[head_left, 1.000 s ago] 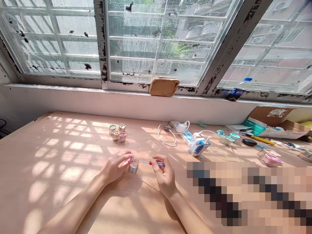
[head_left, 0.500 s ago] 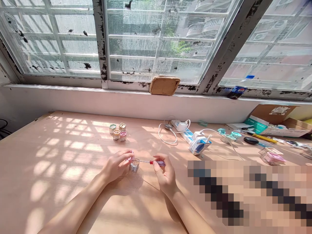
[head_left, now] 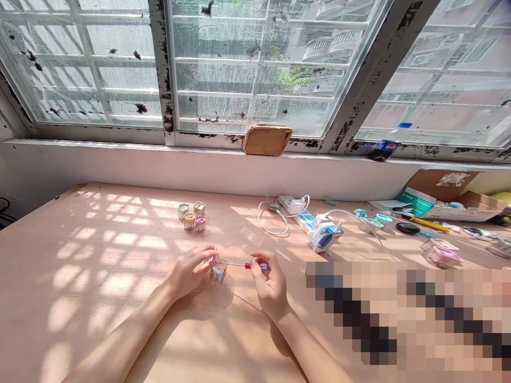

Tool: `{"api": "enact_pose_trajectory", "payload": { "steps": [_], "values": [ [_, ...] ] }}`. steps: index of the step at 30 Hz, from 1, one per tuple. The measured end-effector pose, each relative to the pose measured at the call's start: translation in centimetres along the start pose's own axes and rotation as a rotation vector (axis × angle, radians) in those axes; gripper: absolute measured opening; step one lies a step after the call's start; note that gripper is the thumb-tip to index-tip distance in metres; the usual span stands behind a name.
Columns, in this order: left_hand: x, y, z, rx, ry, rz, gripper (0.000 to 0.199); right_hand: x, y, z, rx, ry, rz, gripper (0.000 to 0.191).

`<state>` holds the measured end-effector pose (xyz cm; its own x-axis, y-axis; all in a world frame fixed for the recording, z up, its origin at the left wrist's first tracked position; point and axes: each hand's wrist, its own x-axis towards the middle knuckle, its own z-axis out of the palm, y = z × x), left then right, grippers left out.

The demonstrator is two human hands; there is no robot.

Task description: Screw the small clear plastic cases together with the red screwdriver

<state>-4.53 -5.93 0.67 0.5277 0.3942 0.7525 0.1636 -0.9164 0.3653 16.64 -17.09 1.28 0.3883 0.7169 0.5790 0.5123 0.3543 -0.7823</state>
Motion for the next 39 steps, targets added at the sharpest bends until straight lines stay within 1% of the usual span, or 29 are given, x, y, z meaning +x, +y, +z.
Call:
{"api": "enact_pose_trajectory", "payload": {
  "steps": [4,17,22,29,33,39],
  "values": [
    [-0.1,-0.1,0.0,-0.013,-0.003,-0.013,0.027,-0.1,0.4,0.0,-0.011,0.017,0.015,0.016],
    [-0.2,-0.1,0.0,-0.063,-0.018,-0.044,0.030,-0.1,0.7,-0.1,-0.028,0.014,0.039,0.016],
    [-0.2,-0.1,0.1,-0.039,-0.002,-0.022,0.027,0.0,0.7,-0.1,-0.033,0.019,0.022,0.016],
    [-0.2,-0.1,0.1,-0.038,0.018,0.022,0.028,0.3,0.4,-0.1,-0.029,0.040,0.034,0.016],
    [0.0,0.1,-0.1,-0.015,0.041,0.036,0.028,0.5,0.6,-0.2,-0.035,0.067,0.034,0.016],
    [0.1,0.3,-0.3,0.015,0.037,0.039,0.027,0.8,1.2,-0.3,-0.078,0.095,0.018,0.017]
  ]
}}
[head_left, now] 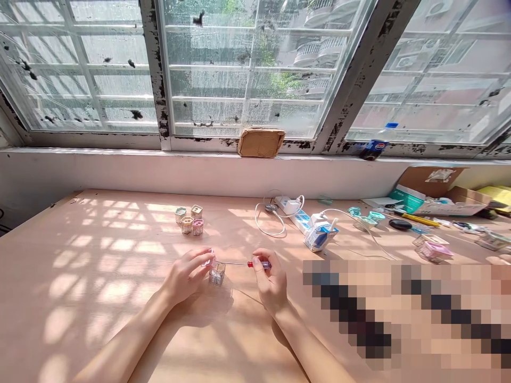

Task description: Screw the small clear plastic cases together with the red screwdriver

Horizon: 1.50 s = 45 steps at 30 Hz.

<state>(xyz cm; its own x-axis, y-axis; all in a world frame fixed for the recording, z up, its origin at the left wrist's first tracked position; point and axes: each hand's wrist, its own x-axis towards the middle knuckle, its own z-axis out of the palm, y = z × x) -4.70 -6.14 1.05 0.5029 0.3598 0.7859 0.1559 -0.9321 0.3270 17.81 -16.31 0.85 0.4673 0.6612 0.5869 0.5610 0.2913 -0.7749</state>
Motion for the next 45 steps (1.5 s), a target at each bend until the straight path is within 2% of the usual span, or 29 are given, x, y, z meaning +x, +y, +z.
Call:
{"api": "enact_pose_trajectory", "payload": {
  "steps": [7,11,16,19,22,25,28,31,40,45],
  "values": [
    [-0.5,-0.4,0.4,-0.076,-0.006,-0.102,0.031,0.2,-0.4,0.1,0.041,-0.055,0.030,0.021],
    [-0.9,-0.6,0.5,-0.099,-0.001,-0.146,0.033,0.5,0.4,0.5,-0.008,-0.089,0.037,0.023],
    [-0.9,-0.3,0.5,-0.092,-0.007,-0.158,0.031,0.9,2.5,0.8,-0.116,-0.265,0.079,0.027],
    [-0.5,0.3,0.4,-0.102,0.004,-0.119,0.030,0.9,2.9,0.8,-0.230,-0.362,0.059,0.025],
    [-0.2,1.0,0.3,-0.104,0.014,-0.052,0.031,0.7,2.2,0.7,-0.264,-0.315,0.013,0.025],
    [0.0,1.6,0.1,-0.090,-0.004,-0.009,0.034,0.4,0.4,0.4,-0.194,-0.263,-0.089,0.024],
    [0.0,2.0,0.0,-0.091,-0.027,0.015,0.033,0.1,-1.4,0.3,-0.100,-0.322,-0.232,0.026],
    [-0.1,2.3,0.0,-0.098,-0.046,0.011,0.033,-0.2,-2.2,0.3,-0.062,-0.388,-0.314,0.027],
    [0.1,2.8,-0.1,-0.099,-0.064,0.020,0.032,-0.2,-2.0,0.6,0.019,-0.418,-0.375,0.023],
    [0.4,2.8,-0.2,-0.103,-0.075,0.033,0.029,-0.1,-2.0,0.7,0.016,-0.446,-0.350,0.020]
  ]
}}
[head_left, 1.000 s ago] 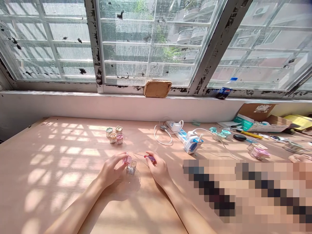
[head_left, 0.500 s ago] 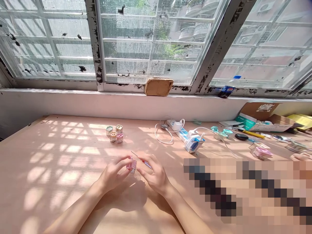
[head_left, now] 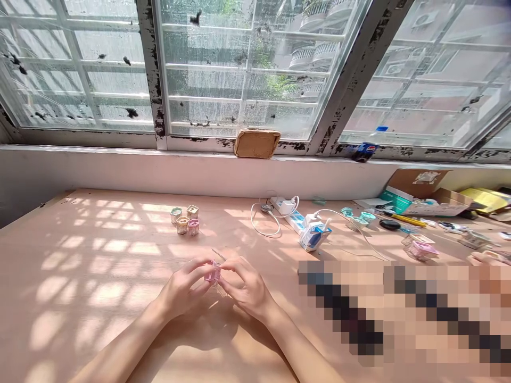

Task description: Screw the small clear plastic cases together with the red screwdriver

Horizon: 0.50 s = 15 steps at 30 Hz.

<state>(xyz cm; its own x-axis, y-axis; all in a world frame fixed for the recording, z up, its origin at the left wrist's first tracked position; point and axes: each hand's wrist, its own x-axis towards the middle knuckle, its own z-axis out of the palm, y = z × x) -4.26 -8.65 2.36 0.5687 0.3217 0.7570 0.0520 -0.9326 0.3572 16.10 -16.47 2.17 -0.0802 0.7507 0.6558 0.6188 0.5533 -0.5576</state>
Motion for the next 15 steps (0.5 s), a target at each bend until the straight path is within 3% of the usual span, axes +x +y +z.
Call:
{"api": "enact_pose_trajectory", "payload": {
  "steps": [15],
  "values": [
    [-0.56,-0.29,0.24,0.029,-0.026,0.005,0.028,-0.49,0.55,0.51,-0.023,-0.014,0.036,0.020]
  ]
}}
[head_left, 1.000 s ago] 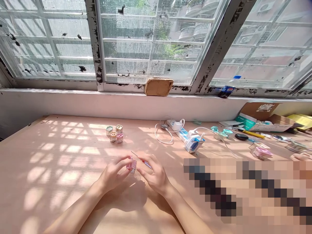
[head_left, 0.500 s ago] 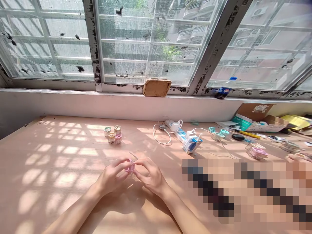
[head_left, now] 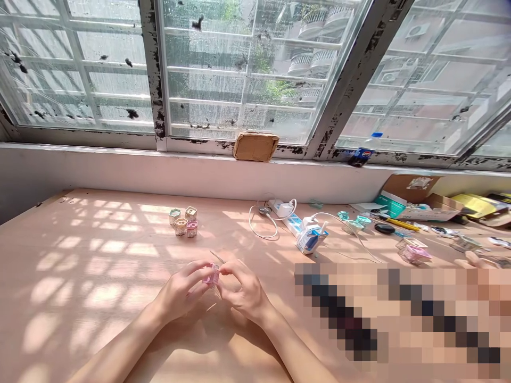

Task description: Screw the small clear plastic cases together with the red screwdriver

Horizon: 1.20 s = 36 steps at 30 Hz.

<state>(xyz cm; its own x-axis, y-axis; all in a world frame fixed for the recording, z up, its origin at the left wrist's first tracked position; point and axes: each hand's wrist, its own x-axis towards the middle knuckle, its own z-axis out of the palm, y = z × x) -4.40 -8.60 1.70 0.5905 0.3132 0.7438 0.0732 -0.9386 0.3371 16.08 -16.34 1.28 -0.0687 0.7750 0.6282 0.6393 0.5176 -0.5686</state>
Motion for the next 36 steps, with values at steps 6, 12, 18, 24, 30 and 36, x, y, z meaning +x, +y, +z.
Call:
{"api": "enact_pose_trajectory", "payload": {
  "steps": [6,12,18,24,30,36],
  "values": [
    [0.1,0.1,-0.2,0.031,0.006,0.021,0.029,0.0,-0.2,0.1,0.006,0.006,0.016,0.021],
    [0.2,0.5,-0.2,0.047,-0.014,0.023,0.030,-0.1,-0.1,0.3,-0.016,0.075,-0.014,0.027],
    [0.2,0.6,-0.2,0.066,0.007,0.009,0.026,0.0,0.0,0.1,-0.065,0.097,-0.084,0.024],
    [0.8,1.1,-0.6,0.029,0.058,-0.012,0.023,0.5,-0.9,-0.2,0.232,0.001,0.158,0.025],
    [1.1,0.7,-0.6,-0.103,0.123,-0.072,0.019,1.4,-2.4,1.8,0.488,0.009,0.338,0.025],
    [0.2,-0.3,-0.2,-0.165,0.136,-0.209,0.027,2.8,-2.9,1.8,0.345,0.015,0.233,0.029]
  ]
}}
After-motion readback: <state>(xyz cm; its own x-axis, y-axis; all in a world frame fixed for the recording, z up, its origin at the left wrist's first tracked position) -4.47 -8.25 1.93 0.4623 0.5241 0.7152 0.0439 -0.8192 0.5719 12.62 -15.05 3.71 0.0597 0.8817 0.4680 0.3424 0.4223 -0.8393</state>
